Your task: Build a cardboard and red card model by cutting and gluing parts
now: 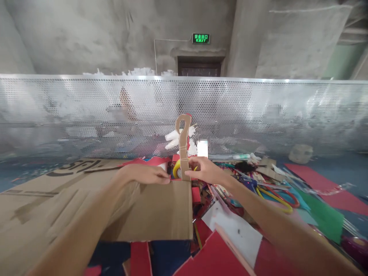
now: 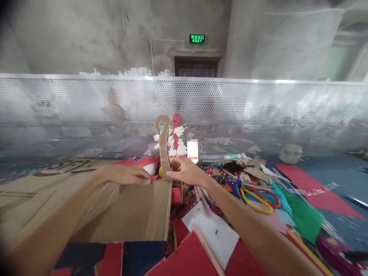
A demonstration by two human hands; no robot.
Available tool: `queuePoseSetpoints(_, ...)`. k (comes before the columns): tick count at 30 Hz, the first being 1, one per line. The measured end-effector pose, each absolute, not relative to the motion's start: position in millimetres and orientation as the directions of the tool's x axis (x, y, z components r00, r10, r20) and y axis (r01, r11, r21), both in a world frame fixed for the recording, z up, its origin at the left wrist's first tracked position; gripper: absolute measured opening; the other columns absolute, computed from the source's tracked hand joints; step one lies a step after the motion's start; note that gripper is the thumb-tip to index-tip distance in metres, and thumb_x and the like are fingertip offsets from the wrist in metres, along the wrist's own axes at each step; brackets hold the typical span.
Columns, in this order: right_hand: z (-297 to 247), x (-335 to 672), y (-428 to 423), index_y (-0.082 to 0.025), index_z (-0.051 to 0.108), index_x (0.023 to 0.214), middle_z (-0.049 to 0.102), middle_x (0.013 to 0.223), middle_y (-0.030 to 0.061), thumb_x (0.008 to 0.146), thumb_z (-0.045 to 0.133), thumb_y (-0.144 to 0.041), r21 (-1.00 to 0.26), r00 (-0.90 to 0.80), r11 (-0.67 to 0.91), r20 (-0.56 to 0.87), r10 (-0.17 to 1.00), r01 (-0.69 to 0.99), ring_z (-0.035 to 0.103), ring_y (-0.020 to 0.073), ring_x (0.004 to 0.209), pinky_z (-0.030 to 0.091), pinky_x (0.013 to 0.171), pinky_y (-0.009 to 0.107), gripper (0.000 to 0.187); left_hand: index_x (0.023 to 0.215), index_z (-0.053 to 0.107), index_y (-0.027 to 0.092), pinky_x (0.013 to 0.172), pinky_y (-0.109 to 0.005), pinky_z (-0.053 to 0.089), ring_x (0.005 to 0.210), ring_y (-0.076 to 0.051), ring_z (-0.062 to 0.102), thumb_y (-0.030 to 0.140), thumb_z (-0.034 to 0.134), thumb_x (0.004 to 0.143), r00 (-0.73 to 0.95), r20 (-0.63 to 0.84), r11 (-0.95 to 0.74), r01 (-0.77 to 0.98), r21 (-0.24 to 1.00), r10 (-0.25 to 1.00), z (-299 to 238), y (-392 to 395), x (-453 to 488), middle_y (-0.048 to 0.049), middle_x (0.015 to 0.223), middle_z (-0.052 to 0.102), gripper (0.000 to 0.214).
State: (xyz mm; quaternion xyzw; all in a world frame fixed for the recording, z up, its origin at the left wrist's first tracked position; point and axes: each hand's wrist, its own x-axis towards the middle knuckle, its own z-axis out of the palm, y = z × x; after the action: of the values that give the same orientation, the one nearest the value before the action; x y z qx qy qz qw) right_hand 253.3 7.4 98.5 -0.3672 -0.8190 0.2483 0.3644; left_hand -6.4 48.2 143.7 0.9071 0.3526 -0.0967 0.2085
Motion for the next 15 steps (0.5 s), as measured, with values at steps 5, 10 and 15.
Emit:
queuePoseSetpoints(5, 117, 258, -7, -0.02, 0.066, 0.103, 0.069, 0.093, 0.0038, 0.083, 0.066, -0.027, -0.646, -0.595, 0.609, 0.284, 0.752, 0.46, 0.063, 0.0173, 0.082, 0.048, 0.069, 0.029, 0.021, 0.093, 0.072, 0.022, 0.068, -0.026, 0.039, 0.077, -0.019, 0.059, 0.065, 0.053, 0.084, 0.719, -0.322, -0.636, 0.695, 0.335, 0.616, 144, 38, -11, -0.0028, 0.086, 0.07, 0.048)
queuePoseSetpoints(10, 126, 259, -13, -0.019, 0.063, 0.103, 0.069, 0.095, 0.0044, 0.082, 0.066, -0.025, -0.614, -0.645, 0.639, 0.261, 0.718, 0.463, 0.062, 0.0176, 0.083, 0.049, 0.073, 0.03, 0.022, 0.078, 0.065, 0.019, 0.062, -0.027, 0.034, 0.067, -0.017, 0.053, 0.059, 0.055, 0.083, 0.692, -0.284, -0.628, 0.722, 0.291, 0.664, 144, 25, -3, -0.0005, 0.074, 0.062, 0.041)
queuePoseSetpoints(15, 125, 256, -17, -0.021, 0.063, 0.097, 0.068, 0.091, 0.0026, 0.081, 0.066, -0.022, -0.559, -0.683, 0.698, 0.288, 0.671, 0.449, 0.06, 0.0174, 0.078, 0.047, 0.07, 0.03, 0.016, 0.075, 0.061, 0.019, 0.059, -0.026, 0.031, 0.066, -0.015, 0.05, 0.053, 0.055, 0.085, 0.653, -0.211, -0.608, 0.756, 0.242, 0.728, 139, 10, 0, 0.0, 0.075, 0.059, 0.037)
